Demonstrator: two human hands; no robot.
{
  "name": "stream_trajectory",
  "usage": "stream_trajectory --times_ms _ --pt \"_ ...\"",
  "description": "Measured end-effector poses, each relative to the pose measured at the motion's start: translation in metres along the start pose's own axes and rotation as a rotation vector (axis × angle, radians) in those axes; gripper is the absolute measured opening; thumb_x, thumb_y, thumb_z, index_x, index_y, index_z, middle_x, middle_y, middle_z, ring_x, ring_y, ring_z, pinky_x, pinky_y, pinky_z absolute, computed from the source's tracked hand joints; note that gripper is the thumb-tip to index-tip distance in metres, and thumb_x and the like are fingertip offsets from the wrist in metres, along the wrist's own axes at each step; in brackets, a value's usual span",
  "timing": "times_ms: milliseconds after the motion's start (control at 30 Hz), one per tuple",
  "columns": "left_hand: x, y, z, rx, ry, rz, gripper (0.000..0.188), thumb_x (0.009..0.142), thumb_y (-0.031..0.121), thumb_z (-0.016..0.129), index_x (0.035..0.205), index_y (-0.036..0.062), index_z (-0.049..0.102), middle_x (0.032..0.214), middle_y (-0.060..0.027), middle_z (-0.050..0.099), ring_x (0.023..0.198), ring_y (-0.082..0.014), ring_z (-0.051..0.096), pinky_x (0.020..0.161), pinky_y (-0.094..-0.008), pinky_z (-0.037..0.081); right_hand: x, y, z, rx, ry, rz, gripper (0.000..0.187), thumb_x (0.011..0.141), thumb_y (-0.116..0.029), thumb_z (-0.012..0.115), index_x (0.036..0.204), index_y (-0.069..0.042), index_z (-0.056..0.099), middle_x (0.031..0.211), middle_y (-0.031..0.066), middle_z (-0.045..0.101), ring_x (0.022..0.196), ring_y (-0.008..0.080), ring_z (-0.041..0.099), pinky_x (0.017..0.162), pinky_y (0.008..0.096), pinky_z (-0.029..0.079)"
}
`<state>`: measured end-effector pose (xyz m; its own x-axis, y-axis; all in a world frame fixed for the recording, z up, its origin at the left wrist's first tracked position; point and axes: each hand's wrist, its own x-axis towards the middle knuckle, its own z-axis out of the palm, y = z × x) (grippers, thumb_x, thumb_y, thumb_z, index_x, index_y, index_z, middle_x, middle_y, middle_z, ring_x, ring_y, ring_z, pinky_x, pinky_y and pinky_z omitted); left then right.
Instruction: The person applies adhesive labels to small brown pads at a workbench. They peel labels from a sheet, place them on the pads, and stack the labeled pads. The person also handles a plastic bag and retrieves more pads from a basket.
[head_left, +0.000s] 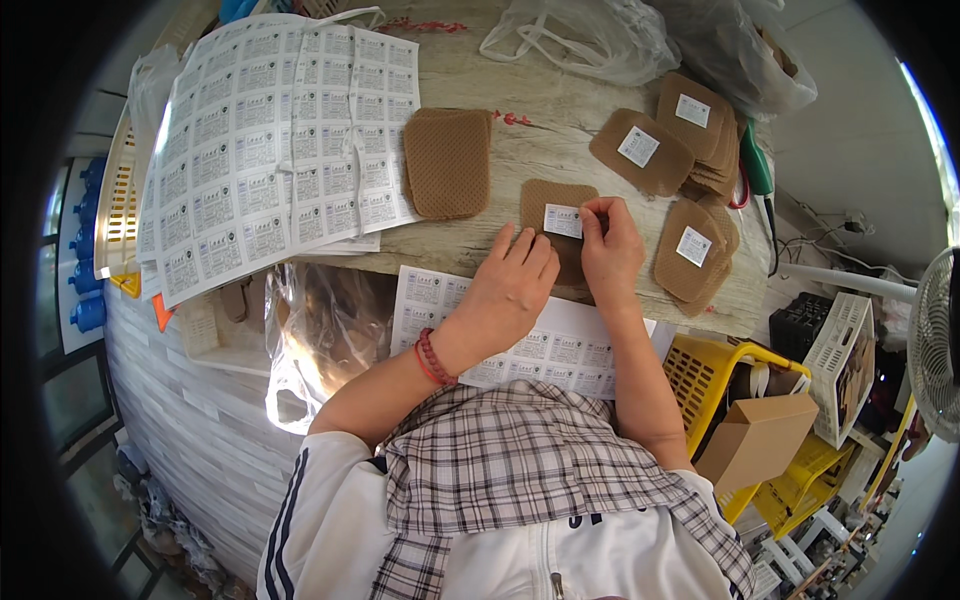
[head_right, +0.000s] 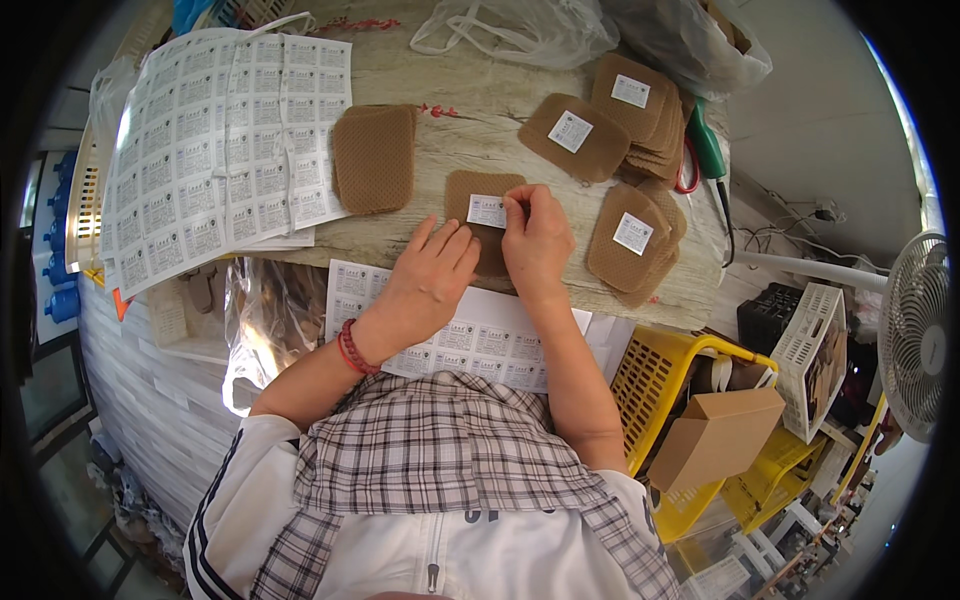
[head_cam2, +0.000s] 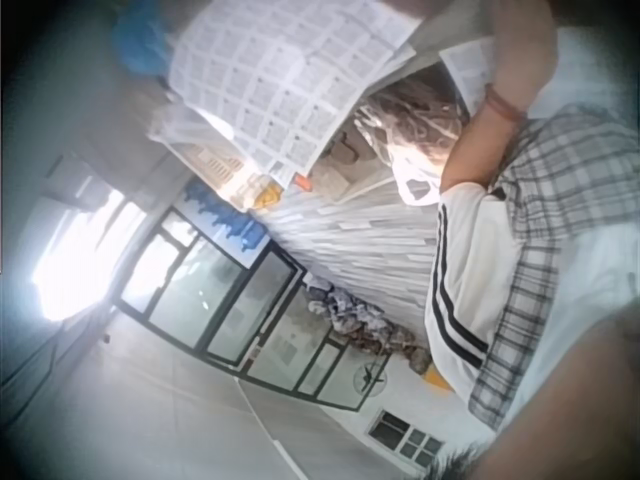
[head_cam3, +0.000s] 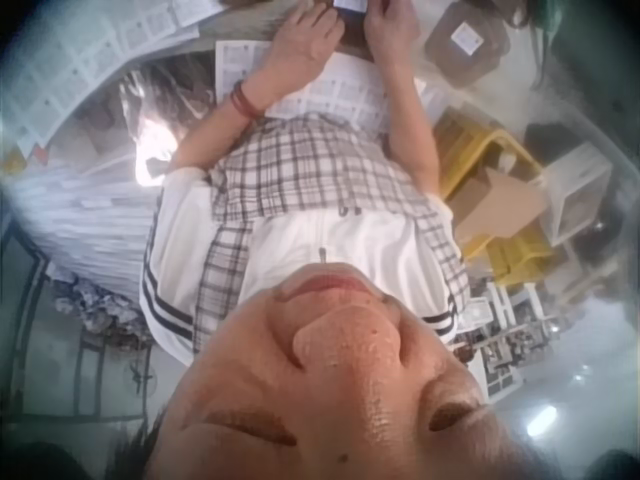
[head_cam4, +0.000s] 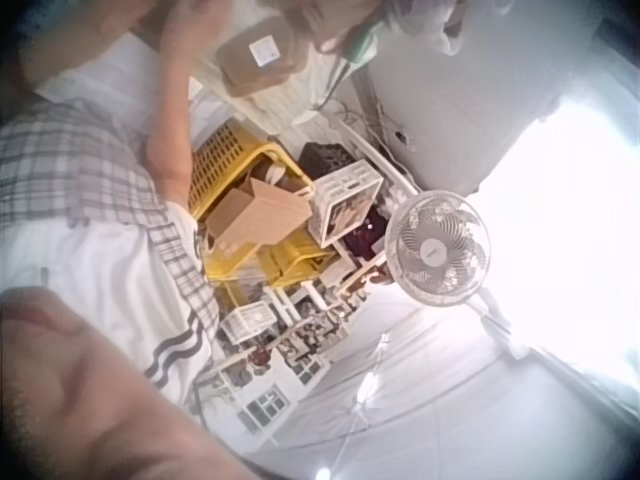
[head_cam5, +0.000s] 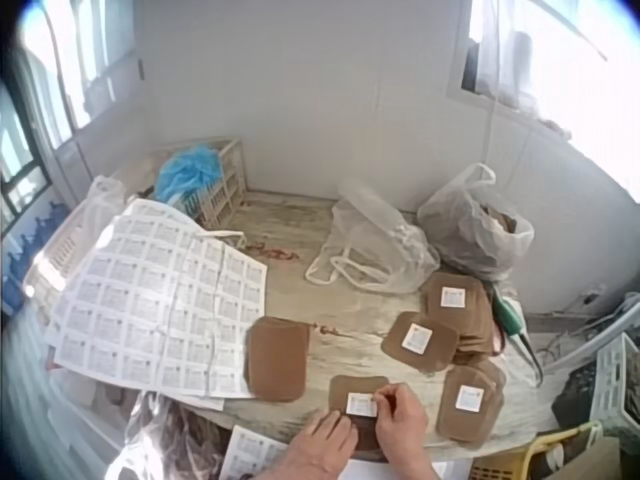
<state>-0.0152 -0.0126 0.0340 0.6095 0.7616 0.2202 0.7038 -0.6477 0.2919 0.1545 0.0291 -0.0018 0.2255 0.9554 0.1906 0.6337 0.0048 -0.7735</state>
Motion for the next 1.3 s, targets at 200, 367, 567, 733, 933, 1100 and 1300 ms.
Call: stream_trajectory --times_ms 200,367,567,733,933,1100,1300 --pt "0.001 0.000 0.000 -0.058 0.027 -0.035 0.039 0.086 0.011 0.067 0.119 -0.0075 0.058 0.129 -0.0264 0.052 0.115 -0.0385 0.056 0.111 -0.0523 0.037 0.000 0.000 0.000 -0.031 0.004 0.001 0.007 0.090 -0.012 0.069 0.091 -0.008 0.064 0.083 0.0094 0.067 0.076 0.0292 0.065 0.067 0.0407 0.050" --pt "0.000 0.000 0.002 -0.107 0.029 -0.060 0.033 0.085 0.011 0.068 0.112 -0.0054 0.059 0.130 -0.0266 0.048 0.110 -0.0384 0.056 0.111 -0.0526 0.037 0.000 0.000 0.001 -0.050 0.010 -0.005 0.007 0.090 -0.012 0.069 0.091 -0.008 0.064 0.083 0.0092 0.067 0.076 0.0295 0.065 0.067 0.0411 0.049" --pt "0.000 0.001 0.003 -0.105 0.074 -0.035 0.028 0.085 0.011 0.069 0.106 -0.0036 0.058 0.126 -0.0253 0.049 0.109 -0.0368 0.056 0.114 -0.0536 0.034 0.000 -0.002 0.000 -0.073 -0.003 -0.001 0.007 0.090 -0.012 0.069 0.093 -0.008 0.064 0.083 0.0090 0.067 0.076 0.0280 0.065 0.068 0.0385 0.050" --pt "-0.002 0.000 0.005 -0.082 0.042 -0.028 0.027 0.084 0.008 0.065 0.107 -0.0033 0.057 0.125 -0.0249 0.050 0.113 -0.0366 0.056 0.116 -0.0547 0.031 0.002 0.002 -0.007 0.206 -0.046 0.108 0.007 0.093 -0.010 0.068 0.095 -0.006 0.063 0.083 0.0055 0.068 0.075 0.0172 0.063 0.070 0.0308 0.050" --pt "-0.002 -0.002 0.009 -0.071 0.078 -0.014 0.029 0.084 0.007 0.061 0.110 -0.0038 0.055 0.120 -0.0239 0.055 0.121 -0.0376 0.053 0.117 -0.0560 0.029 0.005 0.014 -0.005 0.336 -0.018 0.096 0.005 0.094 -0.009 0.068 0.094 -0.006 0.063 0.081 0.0041 0.068 0.073 0.0147 0.062 0.068 0.0303 0.050" --pt "-0.002 -0.002 0.006 -0.078 0.044 -0.023 0.033 0.086 0.011 0.066 0.113 -0.0034 0.056 0.121 -0.0232 0.057 0.123 -0.0379 0.054 0.116 -0.0551 0.031 0.003 -0.001 -0.007 0.122 -0.044 0.077 0.006 0.092 -0.010 0.069 0.094 -0.007 0.064 0.082 0.0062 0.069 0.073 0.0190 0.065 0.068 0.0319 0.051" --pt "-0.002 -0.003 0.006 -0.070 0.044 -0.014 0.033 0.086 0.012 0.066 0.113 -0.0036 0.056 0.121 -0.0231 0.057 0.123 -0.0382 0.054 0.116 -0.0551 0.031 0.003 0.002 -0.003 0.061 -0.033 0.054 0.007 0.090 -0.011 0.070 0.092 -0.008 0.064 0.083 0.0072 0.069 0.074 0.0238 0.067 0.067 0.0360 0.051"
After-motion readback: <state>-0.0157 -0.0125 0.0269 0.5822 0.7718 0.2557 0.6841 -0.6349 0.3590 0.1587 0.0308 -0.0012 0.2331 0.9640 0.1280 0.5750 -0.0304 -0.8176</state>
